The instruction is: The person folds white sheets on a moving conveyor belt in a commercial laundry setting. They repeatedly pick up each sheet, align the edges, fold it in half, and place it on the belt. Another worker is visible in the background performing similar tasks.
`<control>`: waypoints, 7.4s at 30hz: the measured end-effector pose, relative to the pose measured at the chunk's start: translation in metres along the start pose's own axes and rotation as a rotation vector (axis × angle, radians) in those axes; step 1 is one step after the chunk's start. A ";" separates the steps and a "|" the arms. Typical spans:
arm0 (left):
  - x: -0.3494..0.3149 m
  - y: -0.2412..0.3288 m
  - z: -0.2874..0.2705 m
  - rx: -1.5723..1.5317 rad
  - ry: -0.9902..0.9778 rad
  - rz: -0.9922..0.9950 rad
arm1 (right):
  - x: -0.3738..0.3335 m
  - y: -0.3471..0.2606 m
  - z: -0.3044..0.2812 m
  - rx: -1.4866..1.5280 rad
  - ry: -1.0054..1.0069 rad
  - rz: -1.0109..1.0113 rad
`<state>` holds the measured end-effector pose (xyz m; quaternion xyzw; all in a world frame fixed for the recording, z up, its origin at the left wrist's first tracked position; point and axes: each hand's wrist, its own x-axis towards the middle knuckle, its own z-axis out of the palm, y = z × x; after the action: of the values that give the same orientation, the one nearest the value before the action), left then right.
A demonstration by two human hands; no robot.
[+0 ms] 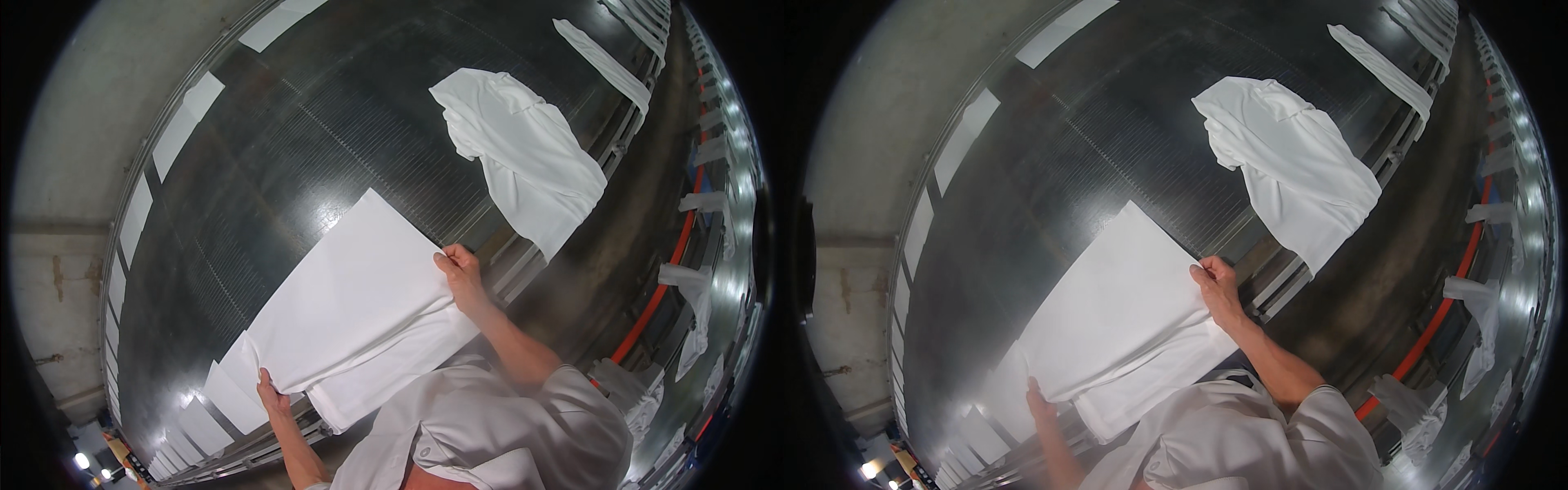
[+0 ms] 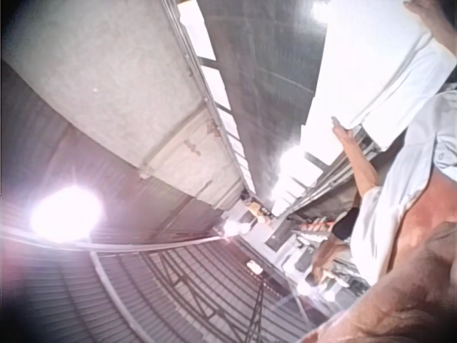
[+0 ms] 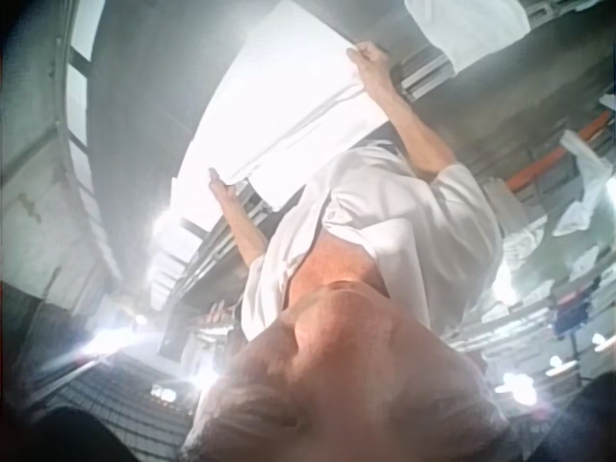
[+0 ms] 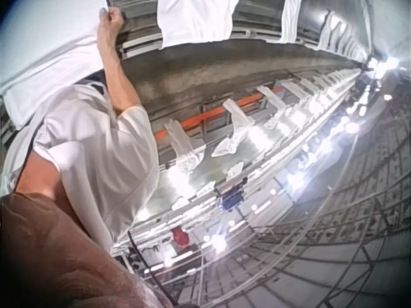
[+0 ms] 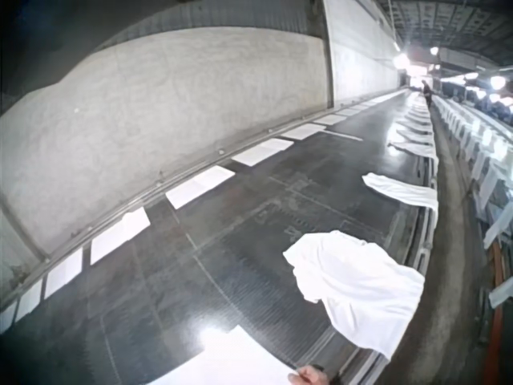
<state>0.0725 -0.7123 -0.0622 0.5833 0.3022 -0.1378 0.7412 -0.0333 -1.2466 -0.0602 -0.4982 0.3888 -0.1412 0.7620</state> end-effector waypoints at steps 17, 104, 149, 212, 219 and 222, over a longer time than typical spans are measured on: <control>-0.005 -0.005 -0.014 0.126 -0.081 -0.020 | 0.001 0.005 -0.005 -0.164 0.041 0.030; -0.016 -0.078 0.418 1.672 -0.731 1.128 | -0.014 -0.041 0.007 -1.075 0.163 0.063; -0.216 -0.111 0.076 0.359 0.893 0.600 | -0.104 -0.012 -0.147 -1.046 -0.630 0.268; -0.117 -0.045 0.031 1.784 -0.193 0.047 | -0.084 -0.036 0.068 -1.307 -1.244 -0.407; -0.113 -0.036 -0.031 1.538 0.320 0.324 | -0.090 -0.020 0.185 -1.167 -1.272 -0.502; -0.118 -0.047 -0.034 1.088 0.570 0.499 | -0.086 0.020 0.284 -0.982 -1.331 -0.752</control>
<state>-0.0552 -0.7106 -0.0318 0.9405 0.2299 0.0649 0.2417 0.1155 -1.0008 0.0179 -0.8395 -0.3036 0.1181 0.4349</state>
